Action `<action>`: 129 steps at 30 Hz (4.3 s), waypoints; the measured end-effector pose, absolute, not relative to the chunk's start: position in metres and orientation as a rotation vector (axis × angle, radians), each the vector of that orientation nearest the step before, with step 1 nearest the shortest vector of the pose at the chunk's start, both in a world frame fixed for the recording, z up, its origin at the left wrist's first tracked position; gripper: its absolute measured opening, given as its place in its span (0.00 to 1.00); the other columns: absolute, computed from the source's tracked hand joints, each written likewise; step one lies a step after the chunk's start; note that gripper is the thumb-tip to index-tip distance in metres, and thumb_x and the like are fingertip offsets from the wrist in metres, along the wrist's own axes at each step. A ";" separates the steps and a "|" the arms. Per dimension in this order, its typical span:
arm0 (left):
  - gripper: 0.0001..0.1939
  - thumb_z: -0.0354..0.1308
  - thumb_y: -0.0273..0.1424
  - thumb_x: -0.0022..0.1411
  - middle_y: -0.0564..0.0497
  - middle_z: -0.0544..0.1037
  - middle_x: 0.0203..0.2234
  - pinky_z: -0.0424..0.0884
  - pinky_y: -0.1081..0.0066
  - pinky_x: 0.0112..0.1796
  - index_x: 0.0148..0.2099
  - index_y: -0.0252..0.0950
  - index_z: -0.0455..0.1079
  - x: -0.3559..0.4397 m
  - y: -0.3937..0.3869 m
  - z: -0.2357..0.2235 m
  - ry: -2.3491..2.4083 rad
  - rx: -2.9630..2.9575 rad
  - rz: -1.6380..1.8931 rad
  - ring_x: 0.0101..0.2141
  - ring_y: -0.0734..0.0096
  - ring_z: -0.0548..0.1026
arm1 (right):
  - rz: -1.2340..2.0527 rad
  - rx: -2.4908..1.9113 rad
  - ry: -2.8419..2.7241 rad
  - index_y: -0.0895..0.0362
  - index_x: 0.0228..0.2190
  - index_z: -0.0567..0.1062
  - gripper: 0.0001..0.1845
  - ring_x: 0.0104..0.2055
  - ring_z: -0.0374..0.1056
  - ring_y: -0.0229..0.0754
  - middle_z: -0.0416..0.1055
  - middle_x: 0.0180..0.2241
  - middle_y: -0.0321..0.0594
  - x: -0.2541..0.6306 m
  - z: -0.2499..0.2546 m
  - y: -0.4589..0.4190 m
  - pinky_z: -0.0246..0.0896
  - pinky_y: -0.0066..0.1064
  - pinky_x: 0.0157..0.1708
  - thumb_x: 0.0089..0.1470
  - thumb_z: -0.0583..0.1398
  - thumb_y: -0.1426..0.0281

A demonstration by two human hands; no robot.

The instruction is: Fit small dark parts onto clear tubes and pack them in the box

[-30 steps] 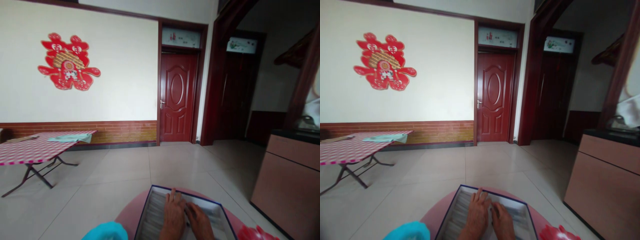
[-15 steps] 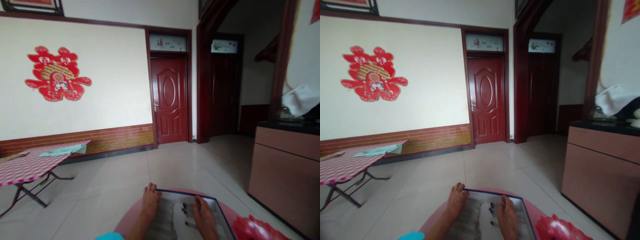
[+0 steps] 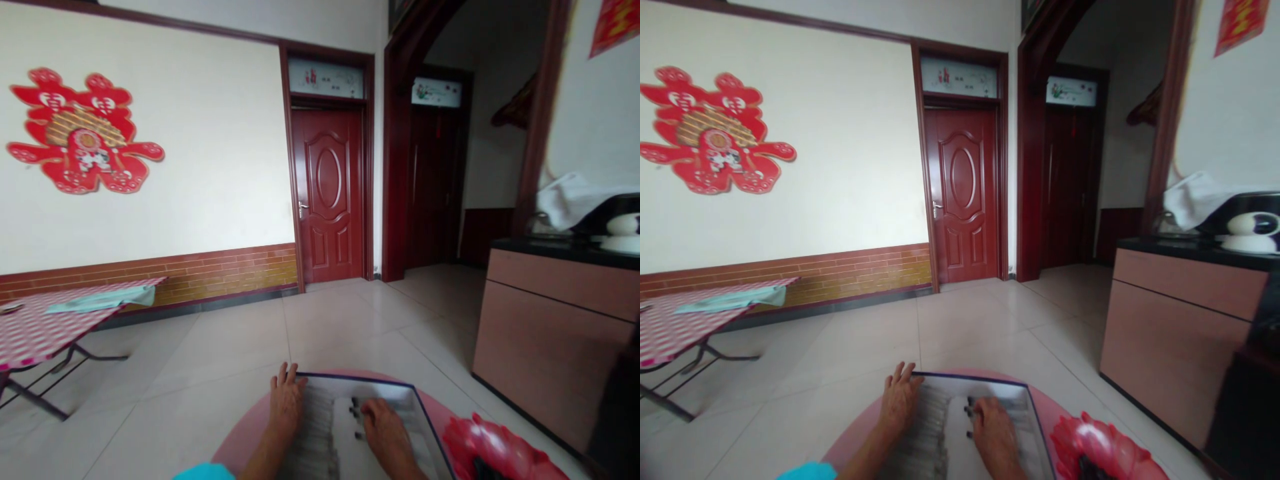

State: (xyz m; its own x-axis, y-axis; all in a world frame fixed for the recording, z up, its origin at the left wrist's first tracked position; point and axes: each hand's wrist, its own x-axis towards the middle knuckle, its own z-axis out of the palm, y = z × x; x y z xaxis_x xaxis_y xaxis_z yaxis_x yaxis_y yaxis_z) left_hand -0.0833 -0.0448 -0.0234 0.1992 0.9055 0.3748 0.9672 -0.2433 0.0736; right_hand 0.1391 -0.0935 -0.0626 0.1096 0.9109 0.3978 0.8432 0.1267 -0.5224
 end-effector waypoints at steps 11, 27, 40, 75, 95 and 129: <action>0.18 0.42 0.23 0.59 0.46 0.73 0.35 0.64 0.67 0.40 0.45 0.37 0.70 -0.008 -0.070 -0.030 -1.647 -2.342 -0.998 0.38 0.65 0.69 | -0.060 -1.711 -1.996 0.54 0.26 0.74 0.13 0.34 0.67 0.46 0.72 0.31 0.43 0.131 -0.083 -0.106 0.55 0.34 0.35 0.40 0.53 0.80; 0.17 0.49 0.33 0.59 0.46 0.73 0.36 0.66 0.65 0.41 0.51 0.40 0.64 -0.004 -0.088 -0.029 -1.319 -2.635 -1.139 0.38 0.64 0.69 | 0.576 -1.373 -0.983 0.59 0.39 0.71 0.23 0.42 0.69 0.47 0.73 0.40 0.47 0.137 -0.021 -0.091 0.64 0.35 0.42 0.45 0.56 0.56; 0.17 0.50 0.24 0.57 0.52 0.74 0.30 0.64 0.66 0.35 0.47 0.46 0.67 -0.007 -0.074 -0.040 -1.498 -2.413 -0.773 0.33 0.63 0.70 | 1.273 -0.996 -0.569 0.59 0.34 0.73 0.26 0.38 0.71 0.46 0.75 0.35 0.42 0.128 -0.036 -0.095 0.66 0.34 0.36 0.34 0.66 0.56; 0.06 0.50 0.32 0.59 0.53 0.68 0.25 0.54 0.63 0.38 0.33 0.42 0.67 -0.009 -0.080 -0.034 -1.344 -2.276 -1.079 0.30 0.65 0.64 | 1.051 -1.327 -0.991 0.56 0.27 0.74 0.20 0.28 0.66 0.41 0.72 0.23 0.38 0.119 -0.040 -0.093 0.58 0.29 0.26 0.43 0.57 0.51; 0.06 0.50 0.31 0.60 0.53 0.69 0.24 0.54 0.65 0.36 0.32 0.42 0.67 -0.013 -0.085 -0.025 -1.358 -2.316 -1.012 0.30 0.66 0.65 | 1.184 -1.175 -0.894 0.54 0.38 0.73 0.22 0.37 0.67 0.42 0.73 0.34 0.38 0.117 -0.032 -0.100 0.59 0.29 0.32 0.41 0.60 0.57; 0.07 0.51 0.31 0.59 0.52 0.70 0.24 0.56 0.64 0.37 0.30 0.40 0.67 -0.009 -0.081 -0.034 -1.328 -2.338 -0.983 0.29 0.66 0.66 | 1.298 -1.178 -0.805 0.57 0.22 0.70 0.21 0.18 0.57 0.31 0.66 0.18 0.33 0.114 -0.045 -0.099 0.42 0.22 0.16 0.42 0.58 0.50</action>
